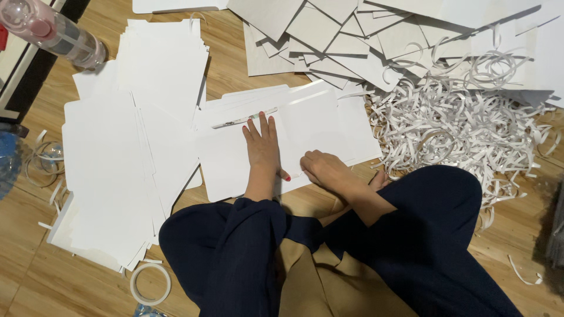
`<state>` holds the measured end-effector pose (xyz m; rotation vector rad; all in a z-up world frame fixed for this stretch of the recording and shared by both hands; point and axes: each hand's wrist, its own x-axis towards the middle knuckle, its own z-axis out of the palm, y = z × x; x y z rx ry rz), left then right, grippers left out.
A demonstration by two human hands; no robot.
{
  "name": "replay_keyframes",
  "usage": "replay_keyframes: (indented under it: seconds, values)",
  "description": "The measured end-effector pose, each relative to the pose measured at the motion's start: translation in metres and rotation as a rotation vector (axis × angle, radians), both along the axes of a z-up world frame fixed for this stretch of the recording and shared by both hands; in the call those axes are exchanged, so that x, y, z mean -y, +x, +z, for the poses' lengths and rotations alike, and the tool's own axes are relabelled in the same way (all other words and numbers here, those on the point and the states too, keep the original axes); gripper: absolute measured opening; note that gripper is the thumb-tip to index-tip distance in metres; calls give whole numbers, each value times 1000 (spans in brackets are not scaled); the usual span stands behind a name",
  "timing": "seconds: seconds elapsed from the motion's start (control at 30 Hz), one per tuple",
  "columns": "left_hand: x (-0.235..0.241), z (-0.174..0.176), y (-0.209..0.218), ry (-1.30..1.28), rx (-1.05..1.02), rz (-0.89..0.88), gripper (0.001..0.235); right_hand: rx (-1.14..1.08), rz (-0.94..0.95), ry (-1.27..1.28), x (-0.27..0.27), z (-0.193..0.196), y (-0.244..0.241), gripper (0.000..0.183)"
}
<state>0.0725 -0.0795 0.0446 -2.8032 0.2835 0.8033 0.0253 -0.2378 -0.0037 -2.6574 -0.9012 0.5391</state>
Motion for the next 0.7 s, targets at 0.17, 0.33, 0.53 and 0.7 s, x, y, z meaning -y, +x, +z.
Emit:
replay_keyframes:
  seconds: [0.17, 0.33, 0.53, 0.7]
  values:
    - [-2, -6, -2, -21, 18, 10, 144, 124, 146, -72, -12, -27, -5, 10]
    - [-1, -1, -2, -17, 4, 5, 145, 108, 110, -128, 1, -59, 0, 11]
    - [-2, 5, -2, -9, -6, 3, 145, 128, -815, -75, 118, -21, 32, 13]
    - [-2, -38, 5, 182, -3, -90, 158, 941, -1355, -117, 126, 120, 23, 25]
